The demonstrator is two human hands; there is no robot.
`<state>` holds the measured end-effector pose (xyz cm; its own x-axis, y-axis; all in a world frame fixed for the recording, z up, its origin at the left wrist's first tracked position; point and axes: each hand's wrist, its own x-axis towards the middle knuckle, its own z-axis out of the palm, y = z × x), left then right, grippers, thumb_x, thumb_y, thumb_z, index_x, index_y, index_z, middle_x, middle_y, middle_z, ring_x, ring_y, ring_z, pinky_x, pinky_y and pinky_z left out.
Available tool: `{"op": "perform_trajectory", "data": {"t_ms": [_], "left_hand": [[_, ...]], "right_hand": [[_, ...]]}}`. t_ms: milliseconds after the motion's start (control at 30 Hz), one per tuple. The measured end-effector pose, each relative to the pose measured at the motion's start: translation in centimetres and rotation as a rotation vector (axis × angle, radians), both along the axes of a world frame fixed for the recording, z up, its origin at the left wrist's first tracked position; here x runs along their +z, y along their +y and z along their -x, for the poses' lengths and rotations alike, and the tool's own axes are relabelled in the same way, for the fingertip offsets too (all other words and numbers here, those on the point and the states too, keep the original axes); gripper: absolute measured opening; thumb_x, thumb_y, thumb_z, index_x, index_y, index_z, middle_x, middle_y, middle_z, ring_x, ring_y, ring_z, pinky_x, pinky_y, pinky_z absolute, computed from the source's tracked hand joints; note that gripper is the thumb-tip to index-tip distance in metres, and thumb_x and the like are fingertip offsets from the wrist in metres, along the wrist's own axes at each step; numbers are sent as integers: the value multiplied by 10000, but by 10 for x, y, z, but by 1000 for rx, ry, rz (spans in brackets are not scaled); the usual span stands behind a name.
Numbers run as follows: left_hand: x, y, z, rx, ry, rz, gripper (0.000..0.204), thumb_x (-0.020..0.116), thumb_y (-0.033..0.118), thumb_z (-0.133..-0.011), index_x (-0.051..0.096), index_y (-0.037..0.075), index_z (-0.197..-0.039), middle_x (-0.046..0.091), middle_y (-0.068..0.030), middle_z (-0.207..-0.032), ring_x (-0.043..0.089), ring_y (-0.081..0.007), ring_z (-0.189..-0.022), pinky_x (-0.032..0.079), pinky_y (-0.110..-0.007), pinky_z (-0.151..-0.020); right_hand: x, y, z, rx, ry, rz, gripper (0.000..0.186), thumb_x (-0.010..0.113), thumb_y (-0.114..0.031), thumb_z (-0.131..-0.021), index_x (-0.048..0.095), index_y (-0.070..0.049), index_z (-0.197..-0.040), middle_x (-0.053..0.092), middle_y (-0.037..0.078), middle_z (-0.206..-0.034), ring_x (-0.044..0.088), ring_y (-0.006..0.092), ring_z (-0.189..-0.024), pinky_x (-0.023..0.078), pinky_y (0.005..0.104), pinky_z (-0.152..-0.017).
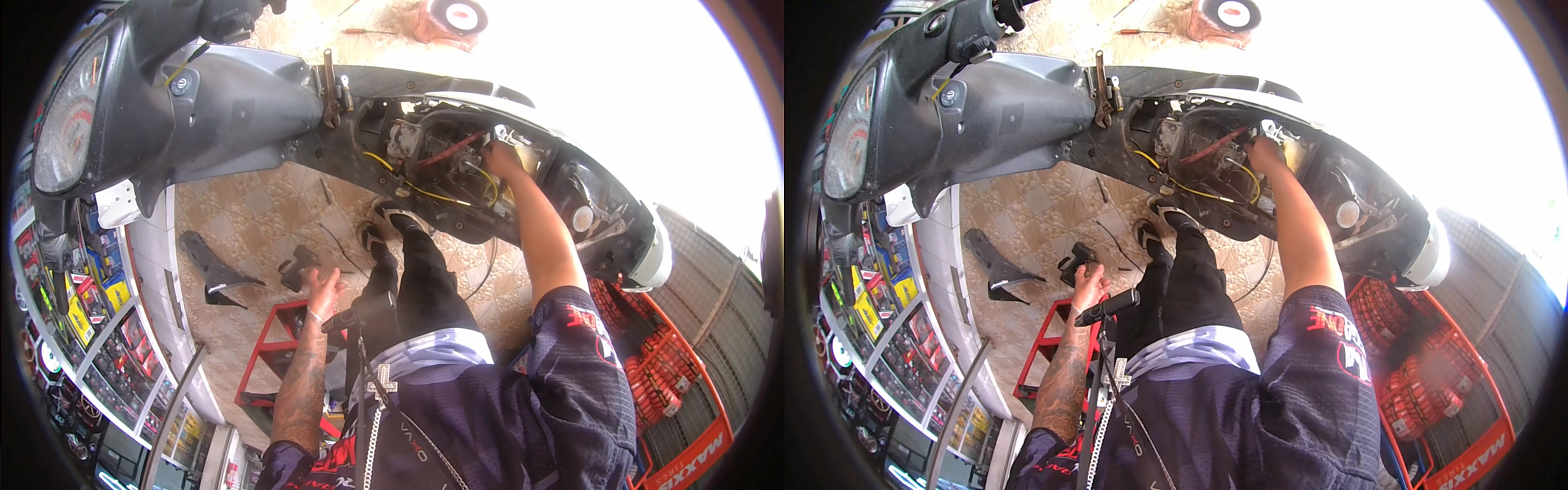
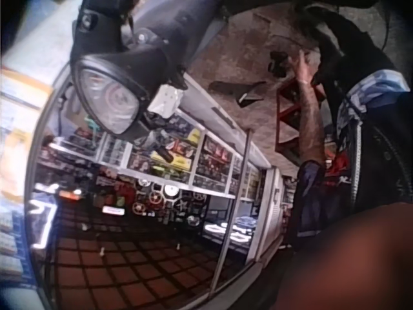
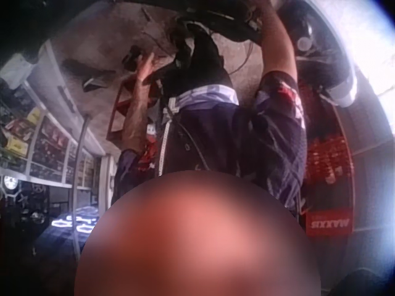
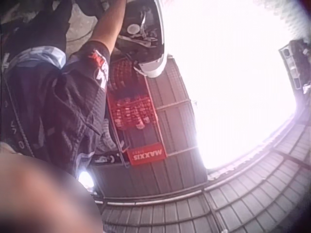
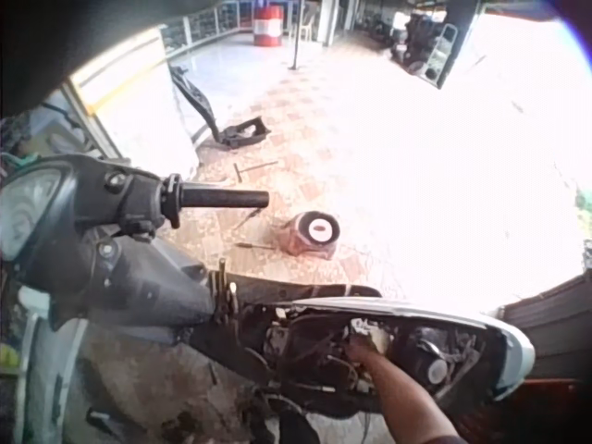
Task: The person works on a scooter's internal components, manipulating wires and parts under the seat area. They use a screwdriver to adjust or remove fasteners on the scooter's body panel, then walk to retrieve a cloth and return to continue working on the scooter's wiring.
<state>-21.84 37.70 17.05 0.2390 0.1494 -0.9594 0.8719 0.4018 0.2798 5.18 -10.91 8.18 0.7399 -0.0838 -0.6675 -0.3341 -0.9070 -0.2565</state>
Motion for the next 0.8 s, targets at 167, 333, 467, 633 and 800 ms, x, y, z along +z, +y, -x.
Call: {"op": "perform_trajectory", "data": {"t_ms": [167, 333, 467, 633, 800], "left_hand": [[3, 1, 3, -36, -16, -57, 969, 758, 231, -900, 62, 83, -1557, 571, -94, -1145, 598, -147, -802, 527, -323, -747], [1, 2, 7, -10, -29, -62, 928, 746, 230, -910, 92, 110, -1558, 577, -60, -1061, 610, -151, -809, 536, -333, -747], [-3, 4, 11, -17, -21, -63, 911, 737, 224, -918, 98, 126, -1561, 580, -54, -1053, 614, -162, -827, 543, -354, -754], [-9, 2, 12, -4, -14, -47, 921, 750, 224, -908, 105, 126, -1558, 573, -73, -1122, 614, -175, -856, 539, -363, -771], [-13, 1, 13, 10, -10, -50, 938, 765, 221, -897, 106, 123, -1557, 573, -77, -1124, 606, -176, -860, 538, -365, -779]], "right_hand": [[-10, 0, 1, 19, -45, 32, 418, 609, -392, -949, 691, 6, -1049, 685, 253, -1099, 642, 424, -1065, 509, 498, -908], [-5, 4, 0, 55, 10, 99, 404, 597, -383, -955, 696, -7, -1066, 692, 233, -1101, 656, 409, -1043, 520, 494, -903], [9, 12, -2, 120, 30, 109, 361, 560, -337, -959, 704, -23, -1064, 692, 222, -1110, 654, 400, -1055, 519, 489, -908], [12, 18, -4, 296, 68, 101, 371, 493, -320, -965, 708, -34, -1063, 677, 228, -1142, 639, 412, -1072, 506, 497, -918], [-8, 13, 4, 275, 108, 79, 352, 467, -257, -933, 707, -27, -1048, 675, 236, -1124, 641, 419, -1046, 508, 494, -909]]}}
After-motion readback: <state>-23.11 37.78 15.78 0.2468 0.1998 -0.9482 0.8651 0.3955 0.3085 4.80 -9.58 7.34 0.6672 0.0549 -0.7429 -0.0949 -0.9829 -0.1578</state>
